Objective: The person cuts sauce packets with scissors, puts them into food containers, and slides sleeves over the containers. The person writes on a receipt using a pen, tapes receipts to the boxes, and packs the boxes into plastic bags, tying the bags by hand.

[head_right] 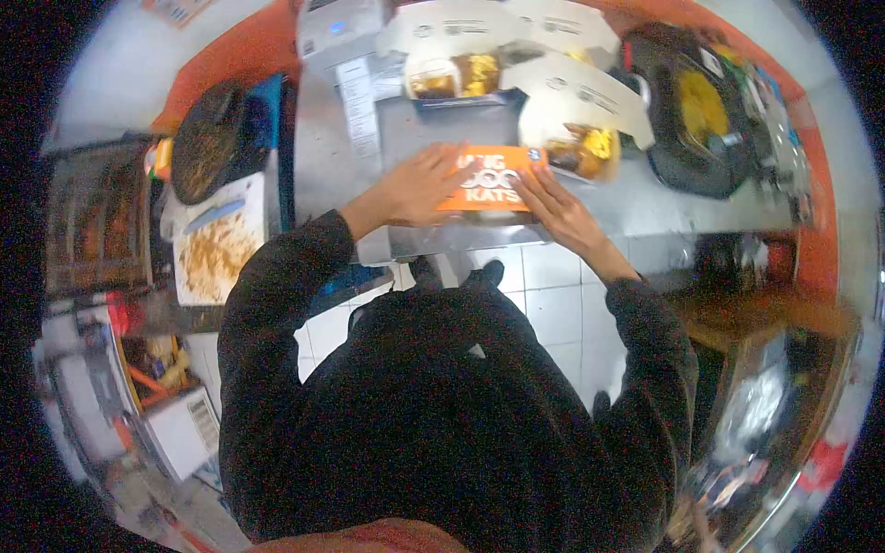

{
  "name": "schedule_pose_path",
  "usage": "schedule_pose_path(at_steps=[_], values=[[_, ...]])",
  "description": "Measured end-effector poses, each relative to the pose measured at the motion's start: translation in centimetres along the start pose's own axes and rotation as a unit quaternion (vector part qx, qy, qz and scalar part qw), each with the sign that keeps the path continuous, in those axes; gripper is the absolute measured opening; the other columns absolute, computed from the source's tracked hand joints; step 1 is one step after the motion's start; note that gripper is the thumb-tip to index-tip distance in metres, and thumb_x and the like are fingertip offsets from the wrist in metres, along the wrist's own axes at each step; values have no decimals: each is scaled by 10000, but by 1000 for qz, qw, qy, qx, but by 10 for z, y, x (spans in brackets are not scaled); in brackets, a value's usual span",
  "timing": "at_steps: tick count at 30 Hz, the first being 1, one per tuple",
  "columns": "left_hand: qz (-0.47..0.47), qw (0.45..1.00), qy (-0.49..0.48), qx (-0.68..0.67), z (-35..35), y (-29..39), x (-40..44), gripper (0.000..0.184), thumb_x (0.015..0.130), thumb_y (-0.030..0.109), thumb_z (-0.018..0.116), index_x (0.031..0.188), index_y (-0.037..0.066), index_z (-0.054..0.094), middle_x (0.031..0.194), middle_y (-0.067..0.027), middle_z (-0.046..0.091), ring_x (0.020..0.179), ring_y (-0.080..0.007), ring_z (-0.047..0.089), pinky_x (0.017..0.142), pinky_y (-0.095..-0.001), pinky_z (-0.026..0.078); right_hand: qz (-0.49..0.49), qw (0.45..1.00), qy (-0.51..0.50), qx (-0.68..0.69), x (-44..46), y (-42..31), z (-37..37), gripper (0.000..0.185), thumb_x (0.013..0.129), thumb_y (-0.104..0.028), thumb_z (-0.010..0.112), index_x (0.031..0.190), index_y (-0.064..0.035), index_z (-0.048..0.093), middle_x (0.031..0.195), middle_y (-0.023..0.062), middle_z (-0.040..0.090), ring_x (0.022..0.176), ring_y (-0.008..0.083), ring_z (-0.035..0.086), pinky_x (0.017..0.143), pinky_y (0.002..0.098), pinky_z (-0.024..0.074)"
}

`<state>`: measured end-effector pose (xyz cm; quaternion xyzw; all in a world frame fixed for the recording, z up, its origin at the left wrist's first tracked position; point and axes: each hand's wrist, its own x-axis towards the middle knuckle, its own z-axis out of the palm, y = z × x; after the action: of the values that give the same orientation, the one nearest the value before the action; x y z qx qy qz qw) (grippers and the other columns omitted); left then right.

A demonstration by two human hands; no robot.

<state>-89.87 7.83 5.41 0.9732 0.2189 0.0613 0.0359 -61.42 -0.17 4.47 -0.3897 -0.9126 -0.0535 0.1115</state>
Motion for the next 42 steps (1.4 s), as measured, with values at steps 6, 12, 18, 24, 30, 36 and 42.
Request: schedule_pose_path(at_steps=[6,12,18,24,30,36,42], values=[[46,972,128,-192,-3,7,-3,826,700,523,668,1351,92,397,1350,-233,362,1220,-384,369,1040,-482,274,102,988,-90,69,-11,-23,-2,473,942,-194,416,1413,-202,379,1497,157,248,1386,364,202,1129,463,174],[-49,990,121,46,42,18,-7,899,701,613,624,1433,195,311,1459,-281,196,1350,-444,195,1114,-567,88,86,995,-46,2,12,-42,-11,386,975,-179,354,1333,-162,495,1460,119,346,1358,346,285,1127,503,127],[-77,948,248,-186,6,9,-38,795,779,541,588,1415,138,336,1464,-242,220,1370,-404,175,1106,-558,119,188,912,257,260,101,-112,-35,274,976,-102,417,1128,67,570,1116,162,594,1020,246,560,872,339,458],[-420,704,473,-322,45,-67,-122,398,814,23,576,1199,1,477,1159,-167,504,1098,-307,492,956,-363,389,309,763,216,526,242,-152,97,435,857,-74,529,1285,-23,472,1158,139,517,987,197,509,841,302,421],[-416,798,336,-279,37,-105,-153,131,841,84,571,950,59,639,967,-93,618,983,-274,545,886,-383,389,499,852,99,122,263,-138,177,589,704,-260,756,1207,-49,533,1078,247,534,1021,359,514,907,421,391],[-272,886,289,-240,41,-129,-128,160,813,195,639,933,90,649,962,-36,631,978,-213,553,890,-379,357,438,615,165,634,250,-132,157,264,796,-169,723,995,-10,654,863,80,680,767,133,613,711,257,470],[-174,925,281,-190,31,-145,-113,177,763,273,690,863,132,653,913,19,643,912,-151,577,873,-385,339,444,571,128,679,234,-127,129,209,833,-65,665,1034,-10,661,894,18,657,831,86,577,767,221,439]])
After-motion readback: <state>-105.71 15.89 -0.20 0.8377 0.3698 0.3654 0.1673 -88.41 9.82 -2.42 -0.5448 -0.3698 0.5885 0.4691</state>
